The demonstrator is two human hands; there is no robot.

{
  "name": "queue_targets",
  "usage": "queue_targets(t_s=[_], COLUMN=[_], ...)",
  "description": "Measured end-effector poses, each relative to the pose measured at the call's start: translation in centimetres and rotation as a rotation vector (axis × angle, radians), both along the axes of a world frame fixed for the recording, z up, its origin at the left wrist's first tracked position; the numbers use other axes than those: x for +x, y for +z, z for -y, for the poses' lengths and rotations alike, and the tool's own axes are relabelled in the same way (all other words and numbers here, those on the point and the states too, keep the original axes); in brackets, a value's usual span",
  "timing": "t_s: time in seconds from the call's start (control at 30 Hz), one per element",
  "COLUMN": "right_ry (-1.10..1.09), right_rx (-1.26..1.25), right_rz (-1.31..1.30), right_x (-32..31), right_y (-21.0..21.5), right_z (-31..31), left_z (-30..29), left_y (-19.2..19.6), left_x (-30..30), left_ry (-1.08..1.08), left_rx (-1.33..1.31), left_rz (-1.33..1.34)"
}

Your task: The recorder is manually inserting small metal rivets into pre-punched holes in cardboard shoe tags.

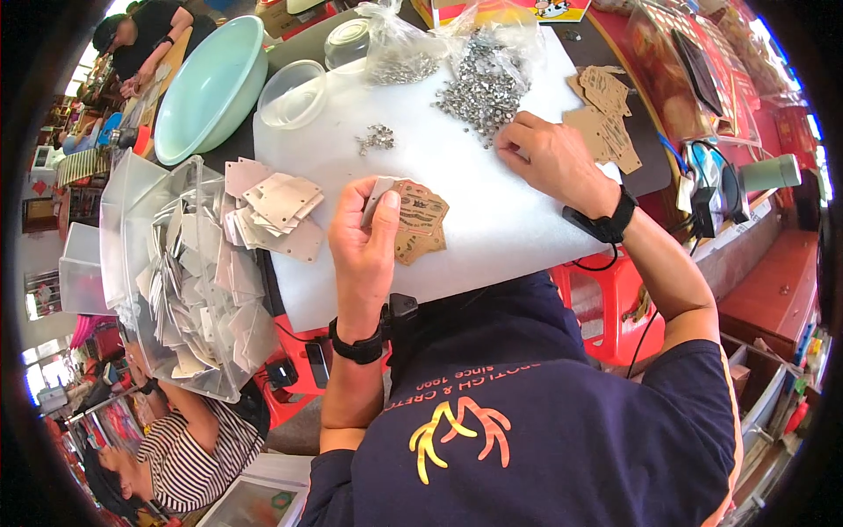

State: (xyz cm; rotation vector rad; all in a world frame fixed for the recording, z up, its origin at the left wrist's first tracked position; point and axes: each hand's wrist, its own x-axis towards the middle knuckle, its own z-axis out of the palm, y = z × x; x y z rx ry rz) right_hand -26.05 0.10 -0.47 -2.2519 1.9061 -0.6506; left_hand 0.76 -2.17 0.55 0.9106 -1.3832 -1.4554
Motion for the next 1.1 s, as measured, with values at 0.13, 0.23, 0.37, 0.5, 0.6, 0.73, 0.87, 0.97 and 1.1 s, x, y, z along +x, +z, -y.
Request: queue_targets(t_s=[0.13, 0.23, 0.37, 0.5, 0.6, 0.73, 0.87, 0.97, 1.1], right_ry=[0.021, 0.063, 0.093, 0.034, 0.017, 0.032, 0.012, 0.07, 0.211], right_rx=[0.044, 0.058, 0.075, 0.155, 0.16, 0.119, 0.164, 0.113, 0.013], right_rz=[-0.013, -0.023, 0.032, 0.129, 0.065, -0.174, -0.028, 0.239, 0.574], right_x=[0.2, 0.7, 0.2, 0.1, 0.7, 1.4, 1.1, 2.9, 6.5], right_y=[0.3, 0.9, 0.5, 0.3, 1.0, 1.7, 1.3, 3.2, 5.5], right_z=[-0.1, -0.7, -1.1, -0.6, -0.7, -1.2, -1.0, -1.0, -1.2], left_z=[0.0, 0.0, -0.1, -0.2, -0.2, -0.3, -0.3, -0.4, -0.5], left_y=[0.1, 0.5, 1.0, 1.4, 1.2, 1.6, 1.4, 1.2, 0.7], left_x=[0.0, 0.1, -0.2, -0.4, -0.4, -0.4, -0.5, -0.7, -1.3], left_ry=[0.006, 0.007, 0.005, -0.019, -0.012, -0.02, -0.026, -0.003, 0.032], left_rx=[0.0, 0.014, 0.027, 0.05, 0.035, -0.02, -0.011, -0.047, -0.102], left_rz=[-0.012, -0.001, -0.025, -0.024, -0.012, 0.002, -0.017, 0.007, 0.118])
